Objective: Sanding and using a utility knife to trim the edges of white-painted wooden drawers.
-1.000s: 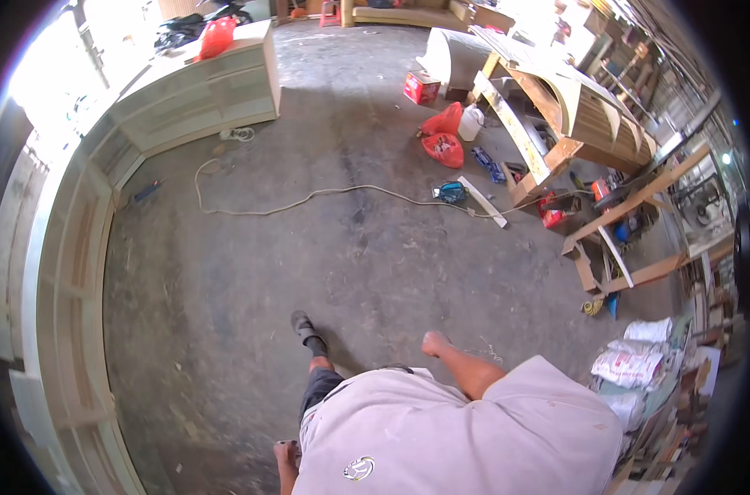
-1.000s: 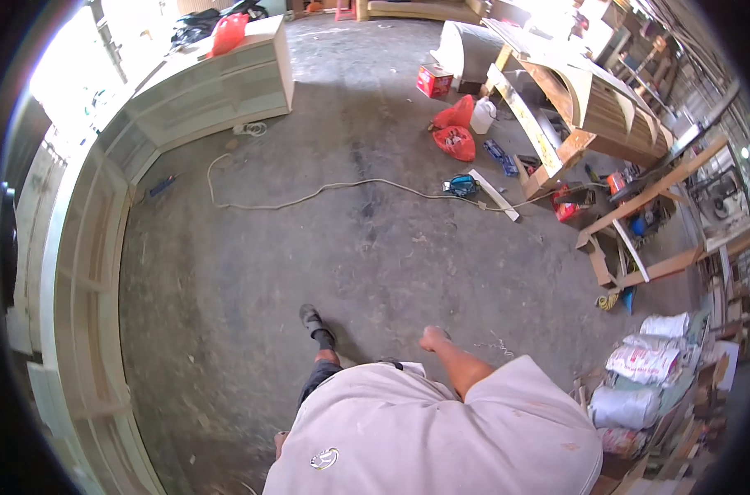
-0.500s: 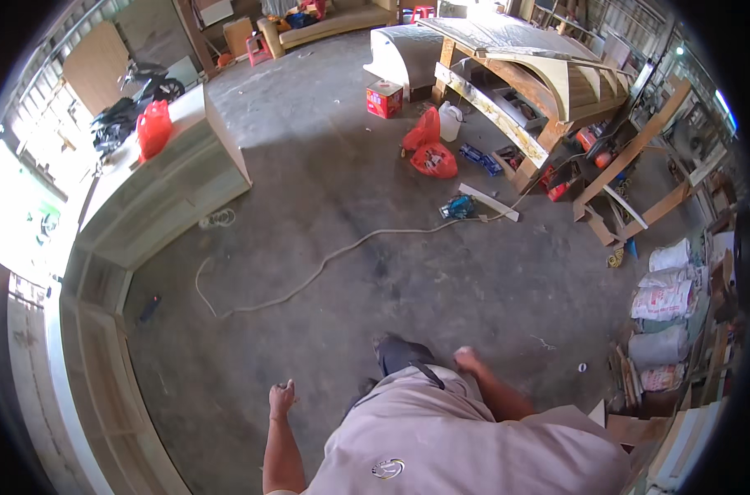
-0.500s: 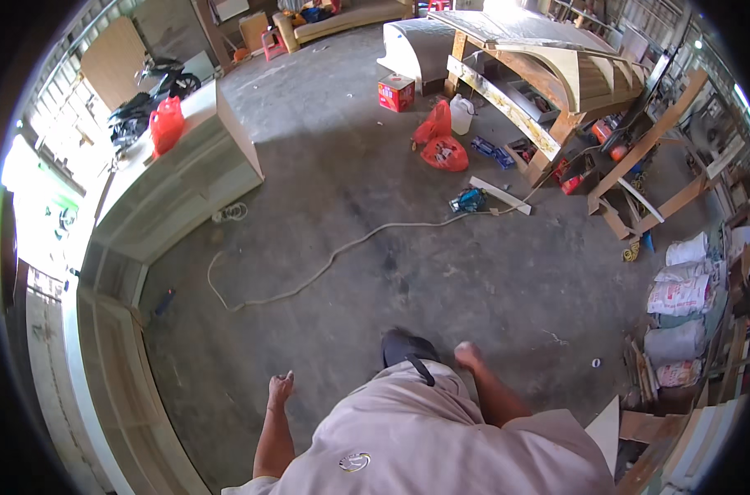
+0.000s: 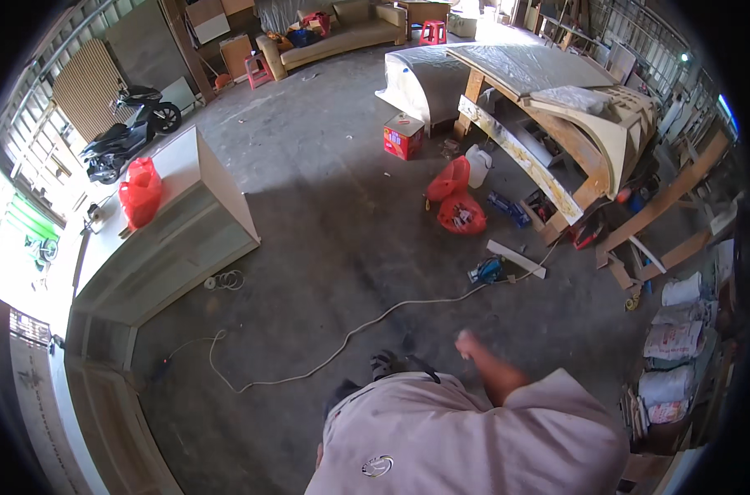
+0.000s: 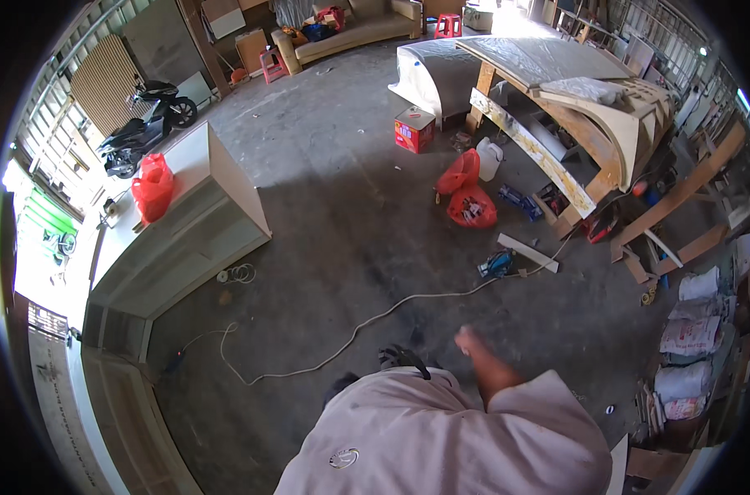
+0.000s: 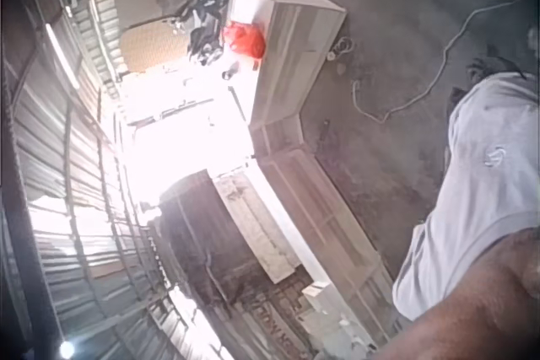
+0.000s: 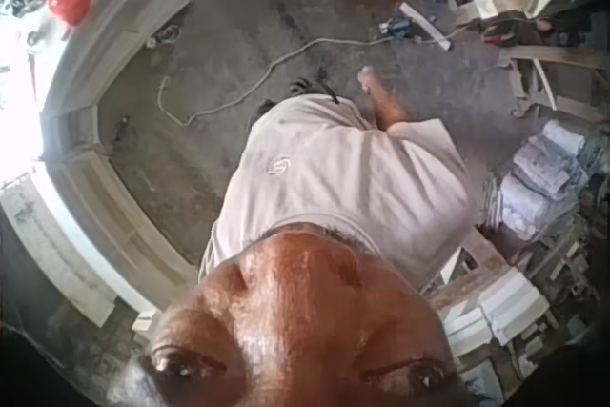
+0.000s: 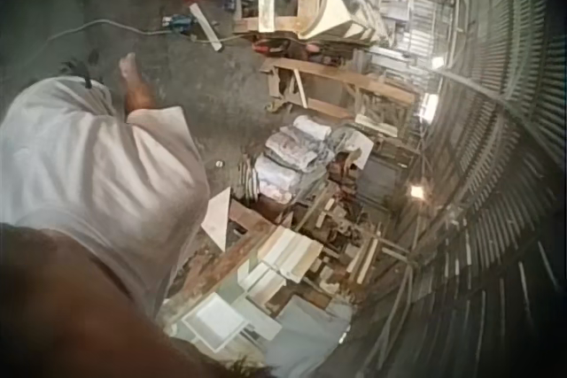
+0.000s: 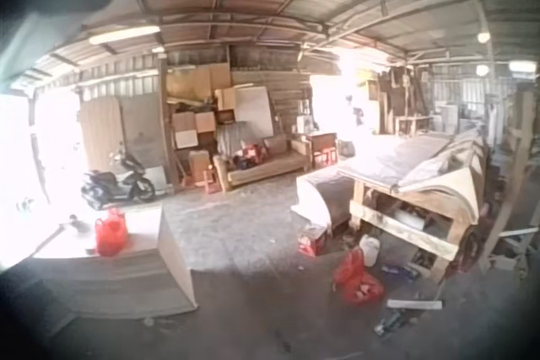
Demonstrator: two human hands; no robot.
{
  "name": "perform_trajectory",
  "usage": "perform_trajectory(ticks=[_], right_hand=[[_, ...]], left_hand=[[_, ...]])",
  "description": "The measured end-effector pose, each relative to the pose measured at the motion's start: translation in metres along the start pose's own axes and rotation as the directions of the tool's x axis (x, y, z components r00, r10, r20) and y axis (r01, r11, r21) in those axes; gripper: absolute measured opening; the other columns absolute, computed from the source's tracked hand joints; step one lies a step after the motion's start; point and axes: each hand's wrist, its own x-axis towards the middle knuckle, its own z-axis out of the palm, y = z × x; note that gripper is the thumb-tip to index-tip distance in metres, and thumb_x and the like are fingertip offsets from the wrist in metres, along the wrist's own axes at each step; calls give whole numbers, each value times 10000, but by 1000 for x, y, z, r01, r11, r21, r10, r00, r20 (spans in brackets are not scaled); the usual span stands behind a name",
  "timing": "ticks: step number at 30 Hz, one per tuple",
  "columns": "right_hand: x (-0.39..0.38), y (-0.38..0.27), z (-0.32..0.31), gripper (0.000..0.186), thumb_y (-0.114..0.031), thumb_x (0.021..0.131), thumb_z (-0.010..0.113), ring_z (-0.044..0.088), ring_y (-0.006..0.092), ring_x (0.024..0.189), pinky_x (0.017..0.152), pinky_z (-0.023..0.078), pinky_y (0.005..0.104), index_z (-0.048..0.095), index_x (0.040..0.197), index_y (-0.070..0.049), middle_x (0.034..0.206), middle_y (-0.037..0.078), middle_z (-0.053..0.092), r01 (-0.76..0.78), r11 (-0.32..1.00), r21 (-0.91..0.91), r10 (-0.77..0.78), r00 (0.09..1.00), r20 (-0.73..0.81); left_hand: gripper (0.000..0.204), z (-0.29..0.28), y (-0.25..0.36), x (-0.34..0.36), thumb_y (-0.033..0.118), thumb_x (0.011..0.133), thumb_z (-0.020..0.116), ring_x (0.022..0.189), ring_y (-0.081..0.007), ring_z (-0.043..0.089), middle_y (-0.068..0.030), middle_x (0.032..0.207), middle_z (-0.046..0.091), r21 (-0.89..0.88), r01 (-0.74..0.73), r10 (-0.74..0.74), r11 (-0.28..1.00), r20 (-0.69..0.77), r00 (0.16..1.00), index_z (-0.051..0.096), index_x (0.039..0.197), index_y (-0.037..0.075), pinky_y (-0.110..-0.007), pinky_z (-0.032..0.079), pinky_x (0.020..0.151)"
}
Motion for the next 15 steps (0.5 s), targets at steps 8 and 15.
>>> perform_trajectory(ticks=[8,15], right_hand=[[62,-329,-157,265,-226,889,524,635,222,535,537,508,396,684,753,-64,619,125,643,592,788,170,-551,801,-235],[188,-356,-122,262,-136,928,488,561,214,494,465,425,385,549,680,-74,575,79,557,617,786,-41,-612,767,-193]], left_hand=[[188,-127,83,176,259,844,629,802,-338,694,-98,873,734,-211,4,-8,977,-19,1000,747,811,116,-465,528,685],[214,-296,156,382,291,863,606,819,-331,701,-76,889,741,409,-559,640,721,-86,763,758,831,144,-457,533,688]])
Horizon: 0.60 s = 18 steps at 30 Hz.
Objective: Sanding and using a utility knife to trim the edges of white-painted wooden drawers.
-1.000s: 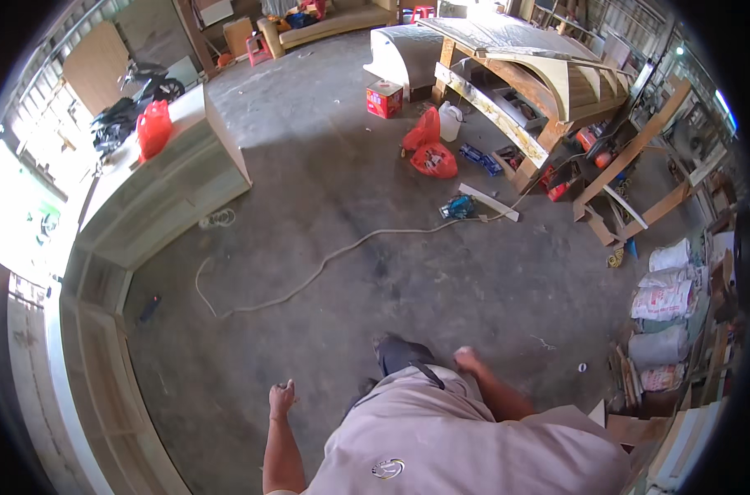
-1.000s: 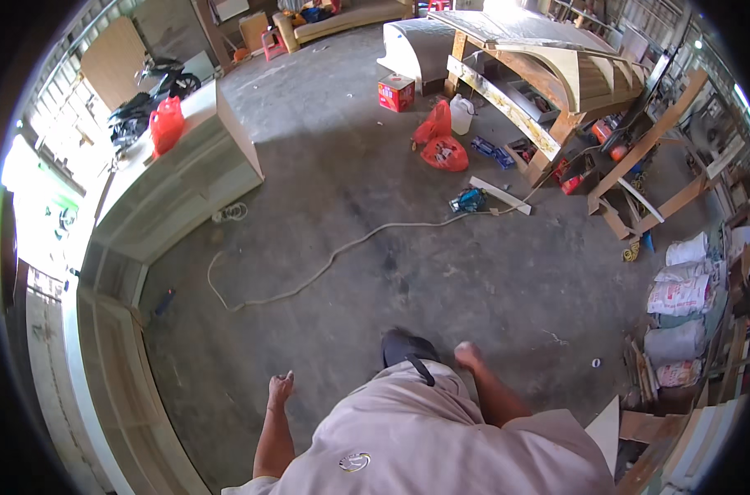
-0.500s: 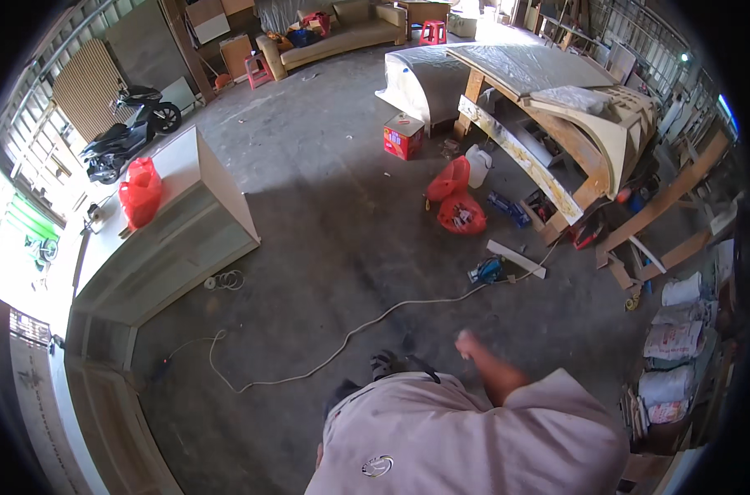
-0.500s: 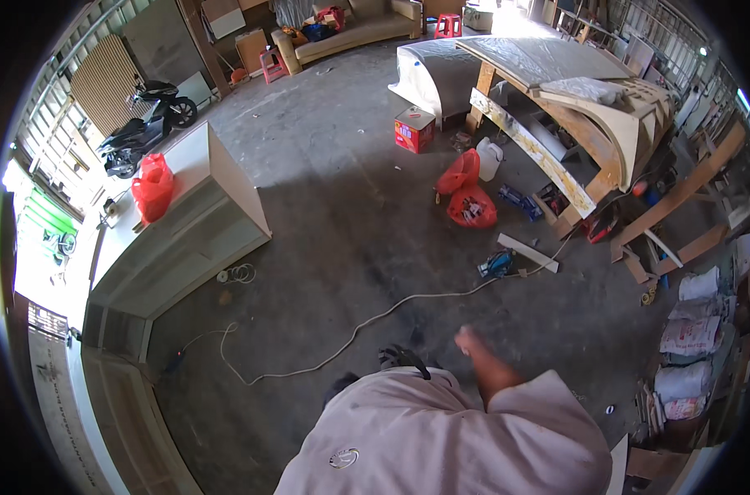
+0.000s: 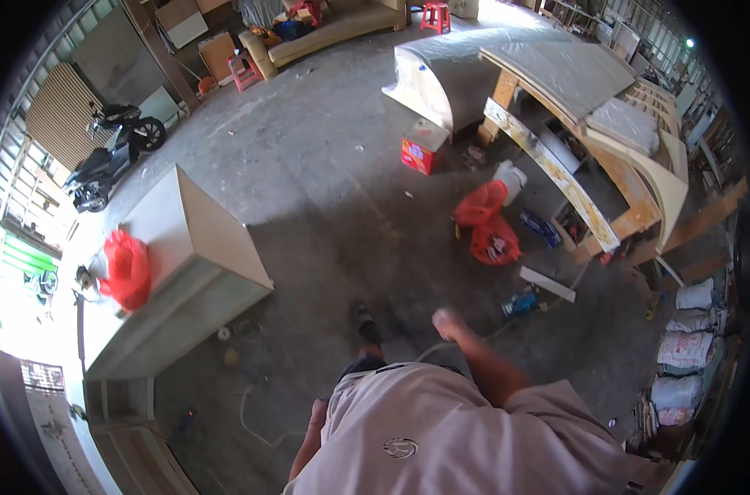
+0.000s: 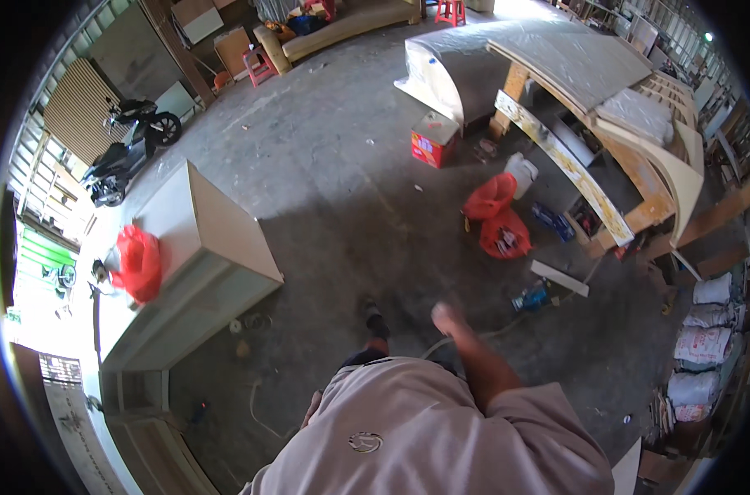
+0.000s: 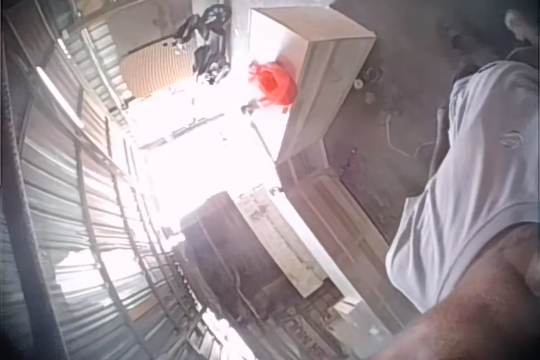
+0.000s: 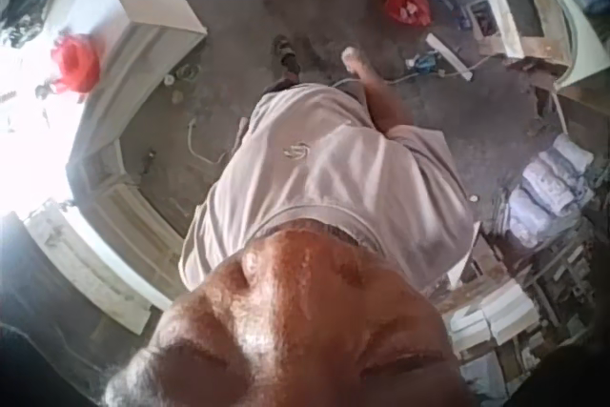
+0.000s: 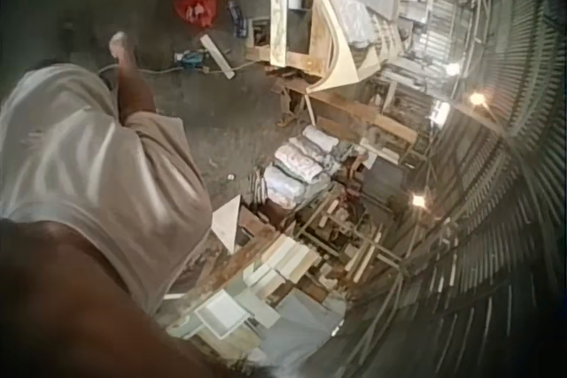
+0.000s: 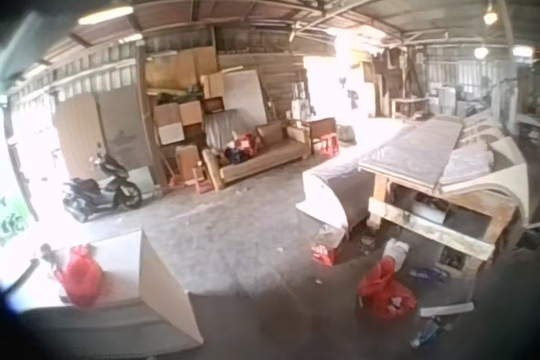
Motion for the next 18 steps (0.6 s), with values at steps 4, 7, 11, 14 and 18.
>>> perform_trajectory(ticks=[4,7,11,14,18], right_hand=[[-28,126,39,292,-308,810,643,684,341,861,778,528,491,728,918,-51,993,204,702,-89,844,-529,317,878,358],[-24,162,34,299,-254,822,690,681,306,879,774,563,470,683,1049,-60,1012,172,667,-355,882,-309,450,828,334],[-29,187,23,328,-287,802,734,681,305,888,784,569,453,685,1040,-66,1009,150,672,-598,676,431,603,785,144],[45,149,23,385,-406,749,770,686,339,880,815,546,470,749,946,-77,1000,155,719,-657,682,323,651,746,143],[189,112,-15,336,-377,758,755,689,336,873,800,552,471,747,910,-77,974,159,717,-578,816,-20,561,784,265]], left_hand=[[209,-116,-77,149,289,853,603,862,-293,715,-70,904,742,134,140,-190,981,528,828,765,857,157,-445,546,716],[239,-191,-151,269,243,860,579,978,-328,708,-140,1007,740,236,252,-320,938,314,894,764,926,107,-441,565,842],[389,-320,-140,435,338,867,545,1100,-414,634,-242,1159,669,-210,520,-495,828,163,853,718,1069,53,-502,510,943],[391,-381,-137,521,331,870,549,1069,-443,634,-264,1106,677,-321,450,-454,834,66,889,718,1054,30,-517,505,933],[370,-398,-141,615,310,854,562,1050,-445,638,-268,1097,676,-331,422,-406,844,118,906,719,1023,20,-518,506,926]])
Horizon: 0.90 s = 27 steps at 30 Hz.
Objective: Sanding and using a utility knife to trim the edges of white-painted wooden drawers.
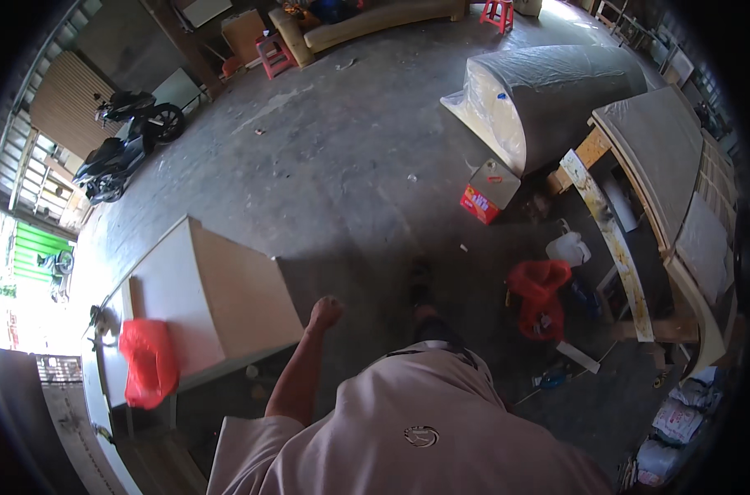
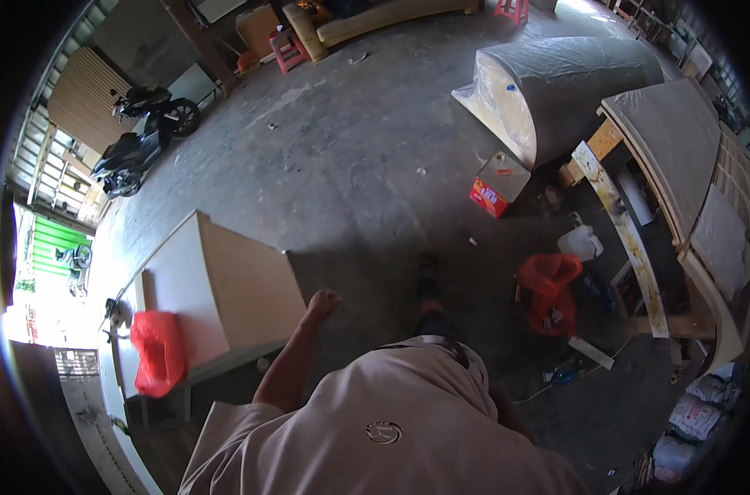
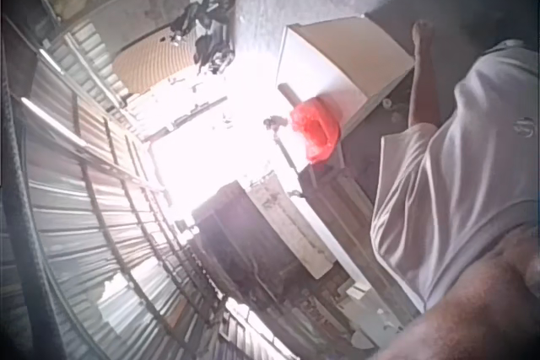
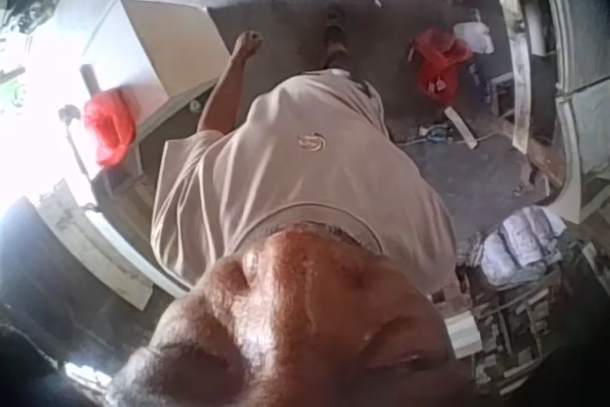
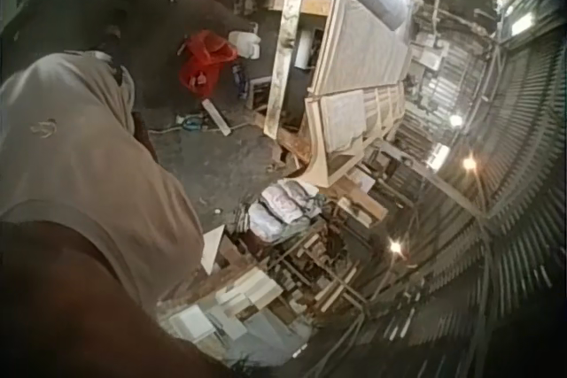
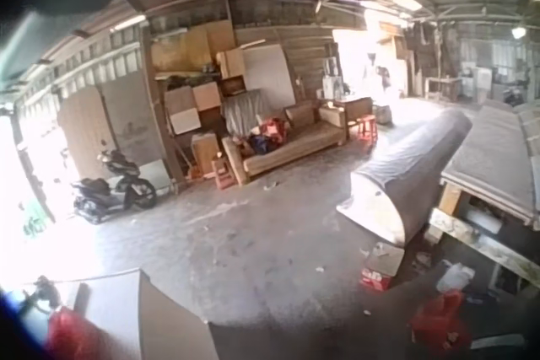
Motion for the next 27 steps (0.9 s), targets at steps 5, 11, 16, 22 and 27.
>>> perform_trajectory(ticks=[5,11,16,22,27], right_hand=[[175,-155,-180,279,-340,771,737,693,332,864,783,559,473,745,864,-78,941,164,714,335,714,-615,-231,942,245],[277,-421,-493,167,-239,771,702,699,290,764,685,569,389,707,770,-72,823,130,707,251,664,-705,-489,858,-154],[283,-666,-627,209,-213,870,536,694,238,619,615,553,397,696,921,-89,740,120,700,581,743,332,-375,772,-513],[418,-675,-599,206,-299,904,582,670,193,623,620,532,413,646,945,-107,717,115,664,574,666,477,-398,813,-425],[479,-599,-511,200,-282,753,747,611,231,623,547,493,421,693,772,-90,761,89,684,101,946,307,-67,991,-119]], left_hand=[[177,40,-87,43,243,866,614,896,-325,700,-120,951,710,706,-468,363,532,309,879,738,907,123,-470,568,740],[320,48,-81,112,411,808,688,923,-312,718,-149,1015,741,262,71,-149,963,289,946,775,921,124,-416,568,820],[326,-17,-52,195,418,796,694,921,-304,719,-152,1033,737,66,356,-362,932,197,911,777,904,122,-412,567,823],[334,-103,1,424,427,781,700,920,-294,720,-156,1055,733,160,274,-306,948,235,922,779,884,119,-407,566,827],[338,-233,87,645,416,739,748,954,-306,708,-153,1047,733,264,-23,-114,964,490,864,770,846,97,-418,561,846]])
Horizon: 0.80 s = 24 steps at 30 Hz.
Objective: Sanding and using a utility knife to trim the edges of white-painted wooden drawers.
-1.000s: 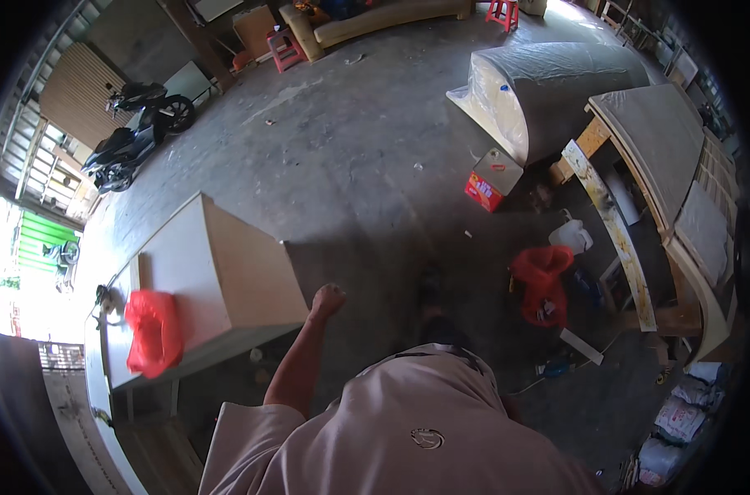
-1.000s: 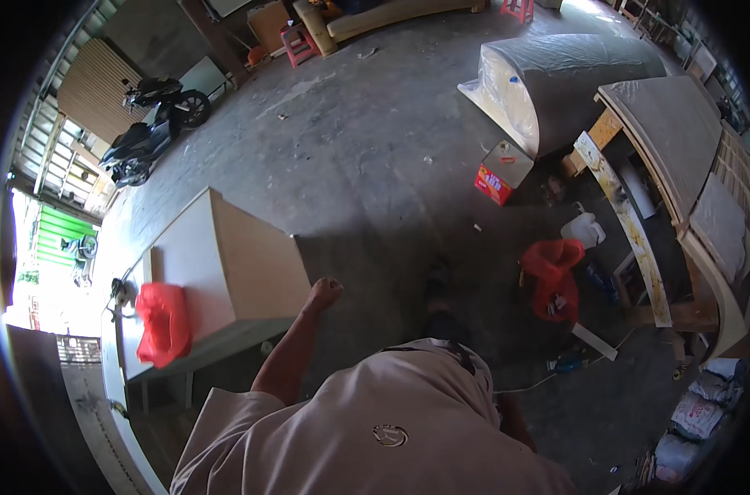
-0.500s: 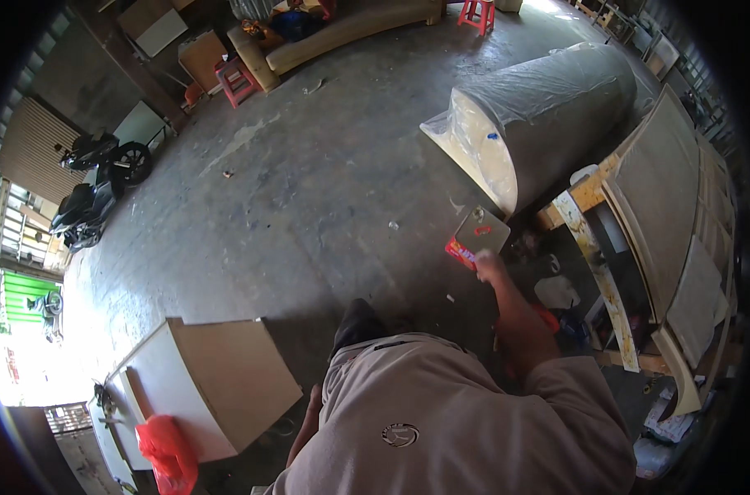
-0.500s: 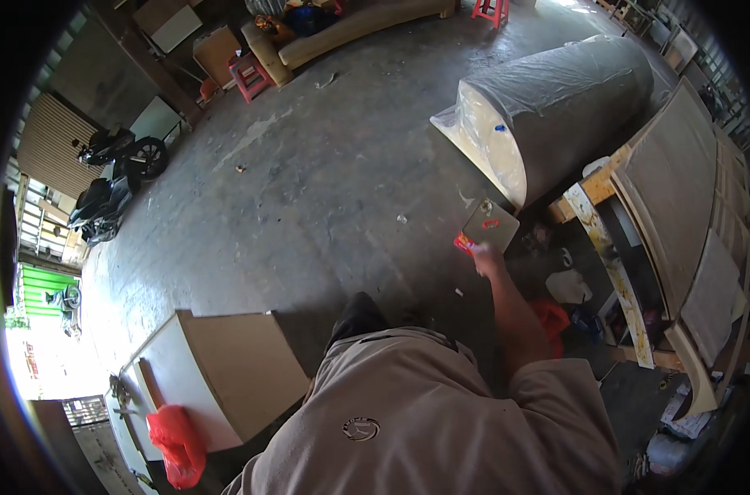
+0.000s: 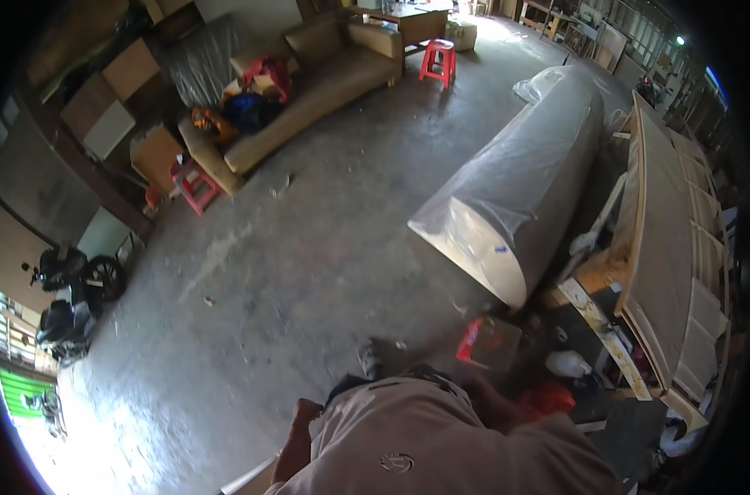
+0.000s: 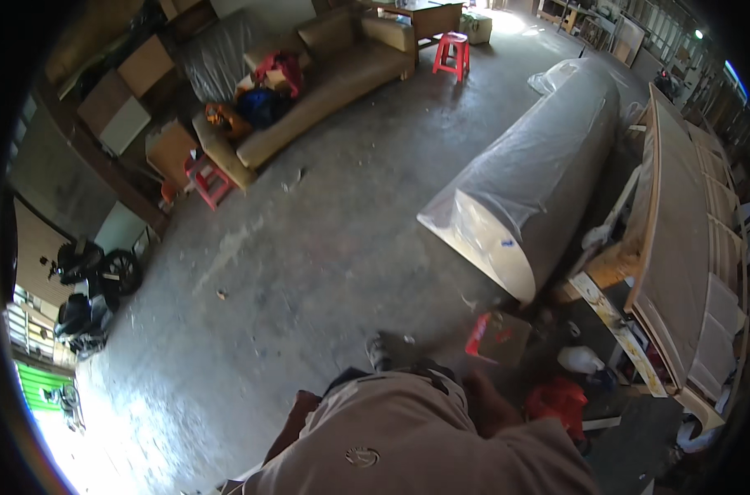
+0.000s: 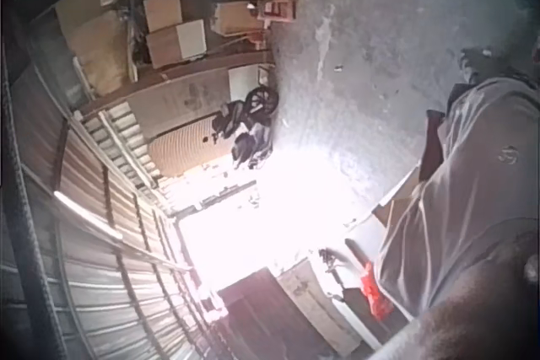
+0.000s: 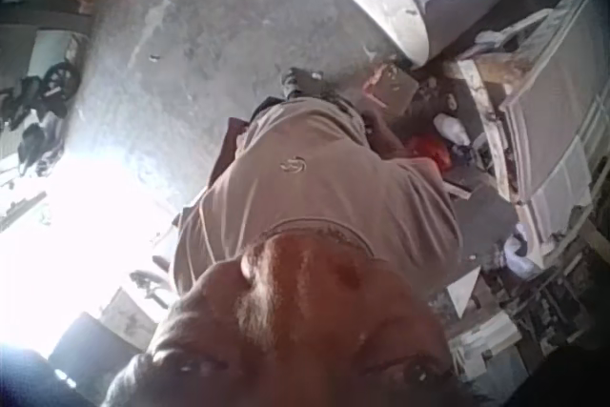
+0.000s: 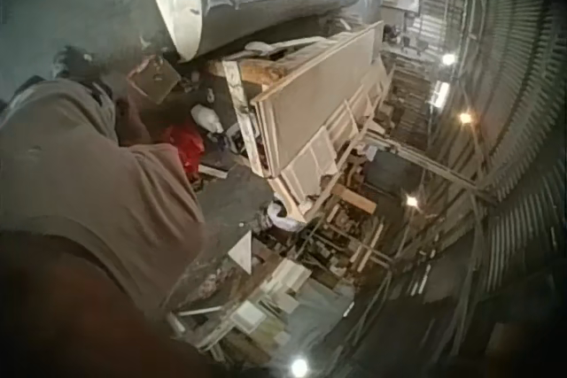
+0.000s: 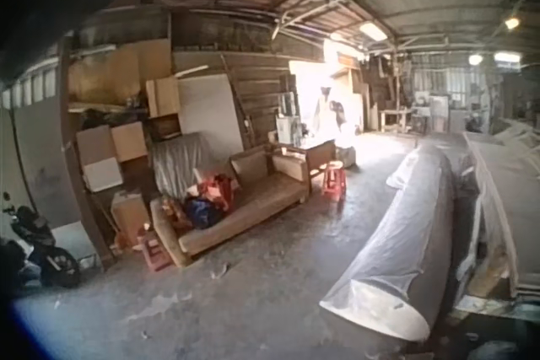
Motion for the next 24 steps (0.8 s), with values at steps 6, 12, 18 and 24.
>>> perform_trajectory(ticks=[6,12,18,24], right_hand=[[-42,-45,-36,233,-321,721,719,661,326,689,618,523,452,724,785,-96,796,162,694,115,687,-718,104,962,254],[90,-133,-60,130,-206,735,710,698,277,690,573,543,435,750,811,-109,831,98,722,-250,914,-320,295,950,100],[316,-293,-226,184,-224,713,723,708,291,837,682,558,450,768,861,-124,916,130,731,188,634,-750,-66,980,190],[456,-565,-458,184,-191,781,660,683,330,960,835,547,425,748,882,-65,1001,171,714,250,645,-722,-529,828,-186]], left_hand=[[317,-289,110,93,284,707,777,947,-371,691,-198,958,724,-63,-4,-22,998,-405,914,712,918,57,-471,552,840],[206,-440,175,246,223,775,640,890,-360,699,-203,890,719,-224,-107,-22,969,-507,862,697,858,42,-474,546,798],[266,-465,218,334,244,819,615,567,-236,671,-153,656,682,47,-546,531,836,-315,786,686,768,-7,-427,543,561],[250,-517,305,380,237,823,625,696,-255,704,-137,734,710,-79,-253,224,964,-268,937,694,802,-2,-453,547,597]])
